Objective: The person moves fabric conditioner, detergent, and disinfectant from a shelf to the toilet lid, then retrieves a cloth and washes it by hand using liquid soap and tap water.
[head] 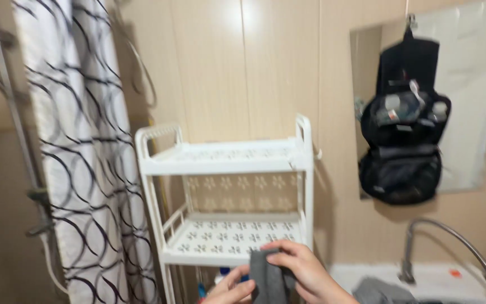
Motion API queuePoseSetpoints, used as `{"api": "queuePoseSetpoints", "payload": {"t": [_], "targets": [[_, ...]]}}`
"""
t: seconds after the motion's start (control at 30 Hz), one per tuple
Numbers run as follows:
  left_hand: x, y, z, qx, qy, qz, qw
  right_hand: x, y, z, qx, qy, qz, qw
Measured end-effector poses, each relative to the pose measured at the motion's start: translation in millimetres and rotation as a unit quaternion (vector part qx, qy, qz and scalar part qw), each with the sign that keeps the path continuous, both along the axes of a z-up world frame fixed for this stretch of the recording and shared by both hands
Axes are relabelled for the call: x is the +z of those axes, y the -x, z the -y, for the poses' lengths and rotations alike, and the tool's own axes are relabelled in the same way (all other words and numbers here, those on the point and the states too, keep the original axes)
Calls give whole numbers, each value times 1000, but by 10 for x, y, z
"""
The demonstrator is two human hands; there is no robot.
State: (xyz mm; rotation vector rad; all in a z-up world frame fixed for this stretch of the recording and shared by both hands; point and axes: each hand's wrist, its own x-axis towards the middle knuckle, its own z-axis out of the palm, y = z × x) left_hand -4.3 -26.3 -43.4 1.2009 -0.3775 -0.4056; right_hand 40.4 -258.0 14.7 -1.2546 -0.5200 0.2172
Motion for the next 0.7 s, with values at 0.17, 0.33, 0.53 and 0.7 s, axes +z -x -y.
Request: {"api": "queuePoseSetpoints", "payload": {"t": [0.17,0.33,0.53,0.7], "targets": [[-87,178,209,83,-38,-24,996,-15,418,-63,-73,-75,-83,991],[-4,456,275,127,111,-167,971,-393,803,14,-19,-25,-262,964],[-47,452,89,168,175,-201,949,-616,618,41,23,-7,-221,975],[-19,539,-400,210,235,-163,935,-418,234,134,-4,38,-190,981]]}}
